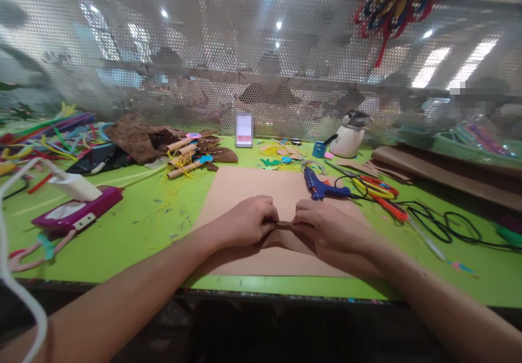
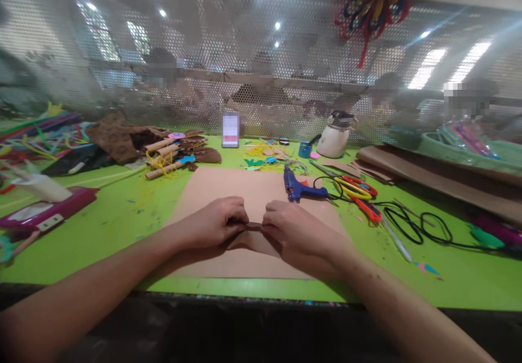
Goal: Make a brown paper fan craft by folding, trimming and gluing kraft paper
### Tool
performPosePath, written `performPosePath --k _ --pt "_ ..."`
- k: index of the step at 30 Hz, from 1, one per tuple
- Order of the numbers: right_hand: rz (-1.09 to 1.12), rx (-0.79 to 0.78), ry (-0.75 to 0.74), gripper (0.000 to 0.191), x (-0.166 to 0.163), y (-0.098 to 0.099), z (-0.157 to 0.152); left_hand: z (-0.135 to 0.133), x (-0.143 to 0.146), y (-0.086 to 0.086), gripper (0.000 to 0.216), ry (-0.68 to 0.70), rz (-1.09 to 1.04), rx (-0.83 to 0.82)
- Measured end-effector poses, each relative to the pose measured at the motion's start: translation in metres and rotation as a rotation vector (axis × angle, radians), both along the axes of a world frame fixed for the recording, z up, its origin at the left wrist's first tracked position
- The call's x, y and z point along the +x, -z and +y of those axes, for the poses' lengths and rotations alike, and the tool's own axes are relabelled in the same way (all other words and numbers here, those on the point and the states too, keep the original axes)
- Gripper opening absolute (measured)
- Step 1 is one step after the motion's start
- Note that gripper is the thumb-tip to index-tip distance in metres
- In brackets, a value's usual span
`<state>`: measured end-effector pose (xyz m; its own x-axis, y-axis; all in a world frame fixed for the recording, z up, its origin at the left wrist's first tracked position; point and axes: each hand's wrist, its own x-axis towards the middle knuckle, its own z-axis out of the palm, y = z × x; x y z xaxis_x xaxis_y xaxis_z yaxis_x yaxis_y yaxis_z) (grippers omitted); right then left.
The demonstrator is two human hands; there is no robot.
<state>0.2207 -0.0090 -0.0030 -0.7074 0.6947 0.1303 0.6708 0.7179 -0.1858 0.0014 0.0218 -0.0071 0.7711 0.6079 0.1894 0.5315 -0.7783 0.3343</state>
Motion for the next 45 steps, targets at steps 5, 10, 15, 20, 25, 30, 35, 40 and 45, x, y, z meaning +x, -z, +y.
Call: performPosePath --k 5,10,15,20,25,30,35,40,45 --pt "-0.051 0.124 0.013 0.025 -0.007 0.003 -0.002 -0.003 0.004 -0.004 0.016 -0.007 0.045 0.065" --pt "-0.134 0.239 0.011 0.024 -0.011 0.009 -0.002 -0.004 0.009 0.001 0.024 0.040 0.076 0.211" --pt "-0.157 0.212 0.007 0.022 -0.009 0.003 -0.004 -0.003 0.006 0.002 0.027 0.068 0.067 0.254" --pt "-0.157 0.170 0.016 0.018 -0.006 -0.002 -0.007 -0.005 0.005 -0.001 0.025 0.079 0.090 0.233" --pt "-0.155 0.176 0.018 0.021 -0.005 -0.001 -0.009 -0.010 0.006 -0.006 0.024 0.054 0.165 0.208" --pt "-0.119 0.157 0.064 0.021 -0.005 -0.003 -0.013 -0.013 0.005 -0.012 0.021 0.048 0.172 0.172" --pt "-0.088 0.122 0.083 0.015 -0.004 -0.009 -0.019 -0.015 0.000 -0.017 0.021 0.086 0.141 0.111" --pt "-0.068 0.024 0.075 0.016 -0.002 -0.010 -0.019 -0.016 -0.003 -0.018 0.018 0.079 0.130 0.077" --pt "-0.074 -0.074 0.052 0.016 0.000 -0.015 -0.019 -0.016 -0.004 -0.019 0.016 0.106 0.119 0.068"
